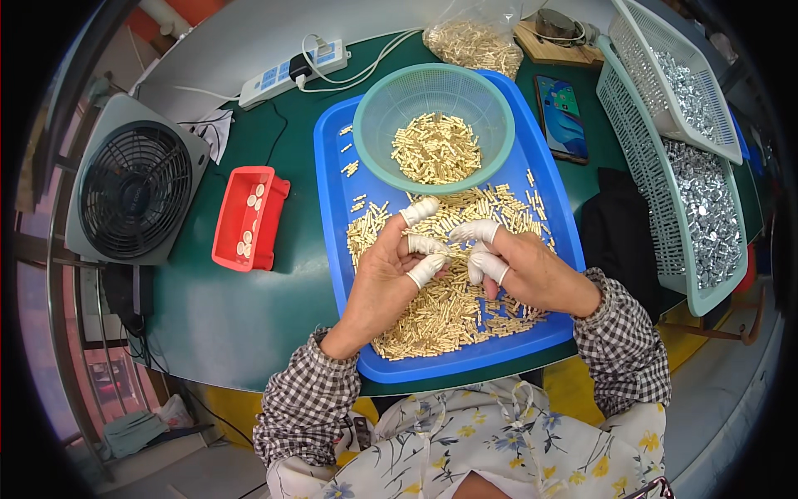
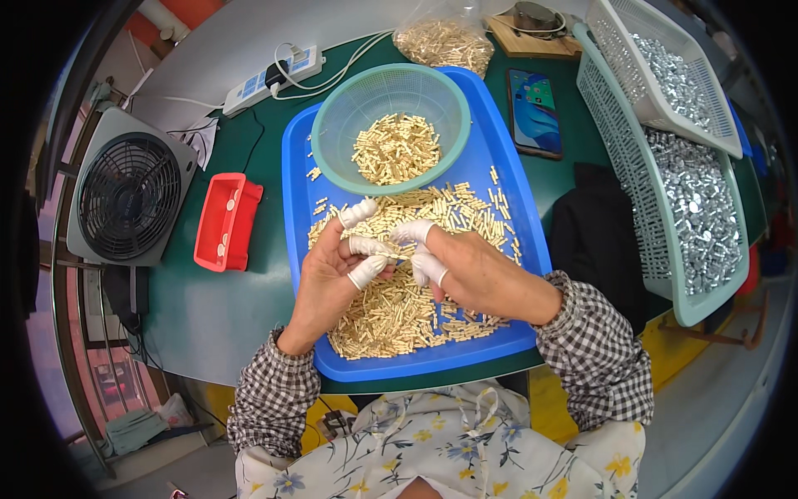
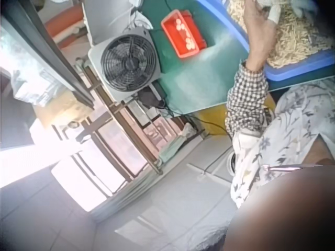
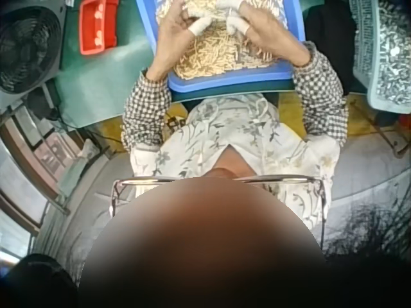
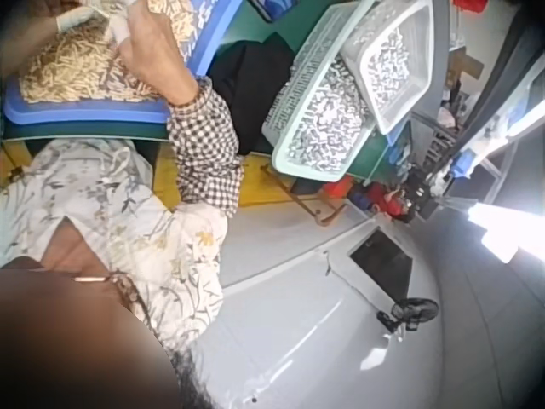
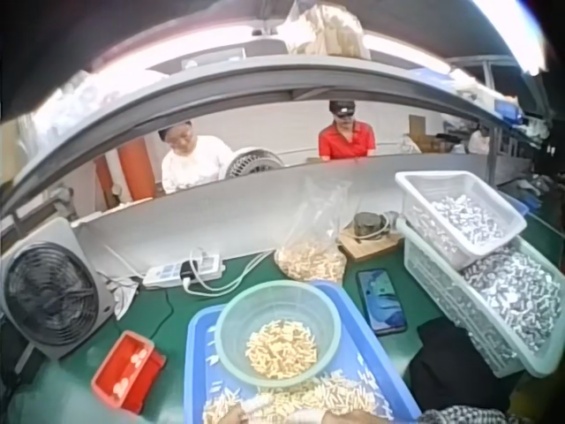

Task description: Manually sorting and organizing small metal pins into containers at a workstation.

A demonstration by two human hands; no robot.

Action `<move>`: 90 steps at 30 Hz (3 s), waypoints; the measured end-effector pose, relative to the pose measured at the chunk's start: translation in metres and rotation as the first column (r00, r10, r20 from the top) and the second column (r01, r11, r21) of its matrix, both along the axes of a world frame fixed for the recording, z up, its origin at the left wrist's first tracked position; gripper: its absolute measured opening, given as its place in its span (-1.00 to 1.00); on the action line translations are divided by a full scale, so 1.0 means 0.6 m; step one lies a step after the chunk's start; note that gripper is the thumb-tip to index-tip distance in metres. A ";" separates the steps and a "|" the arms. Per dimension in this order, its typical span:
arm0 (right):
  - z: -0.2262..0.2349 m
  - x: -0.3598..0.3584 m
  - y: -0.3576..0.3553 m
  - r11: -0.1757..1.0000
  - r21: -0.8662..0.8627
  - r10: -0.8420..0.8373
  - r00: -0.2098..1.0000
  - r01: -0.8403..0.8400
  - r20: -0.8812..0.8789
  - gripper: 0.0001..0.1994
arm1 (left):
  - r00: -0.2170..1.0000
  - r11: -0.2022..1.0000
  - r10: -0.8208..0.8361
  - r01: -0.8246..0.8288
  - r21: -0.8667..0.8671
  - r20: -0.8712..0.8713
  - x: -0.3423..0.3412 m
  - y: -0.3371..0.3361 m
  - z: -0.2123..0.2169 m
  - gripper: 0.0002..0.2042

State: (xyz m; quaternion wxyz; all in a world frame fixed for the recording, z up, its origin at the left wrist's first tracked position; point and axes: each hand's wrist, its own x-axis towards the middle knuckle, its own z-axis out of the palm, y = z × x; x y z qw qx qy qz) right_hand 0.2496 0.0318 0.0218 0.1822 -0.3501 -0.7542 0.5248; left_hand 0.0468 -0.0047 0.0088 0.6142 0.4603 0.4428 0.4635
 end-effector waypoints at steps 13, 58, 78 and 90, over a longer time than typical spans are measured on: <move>-0.001 0.047 0.023 0.922 -0.373 -0.250 0.896 0.104 -0.368 -0.74 | 0.479 0.819 0.089 0.464 0.338 -0.873 0.051 0.003 0.006 -0.79; 0.104 -0.032 0.091 0.801 0.516 -0.328 0.944 0.304 -0.048 -0.73 | 0.993 0.990 0.033 -0.016 -0.140 0.115 -0.045 -0.002 0.059 -0.87; 0.077 -0.072 -0.002 0.981 0.003 -0.192 0.971 0.195 -0.141 -0.81 | 0.918 0.990 0.024 0.034 -0.138 0.395 -0.089 0.003 0.022 -0.84; 0.051 -0.070 -0.005 0.840 0.533 -0.112 0.994 0.103 -0.017 -0.82 | 0.988 0.995 0.077 -0.067 -0.079 0.133 -0.080 0.002 0.021 -0.82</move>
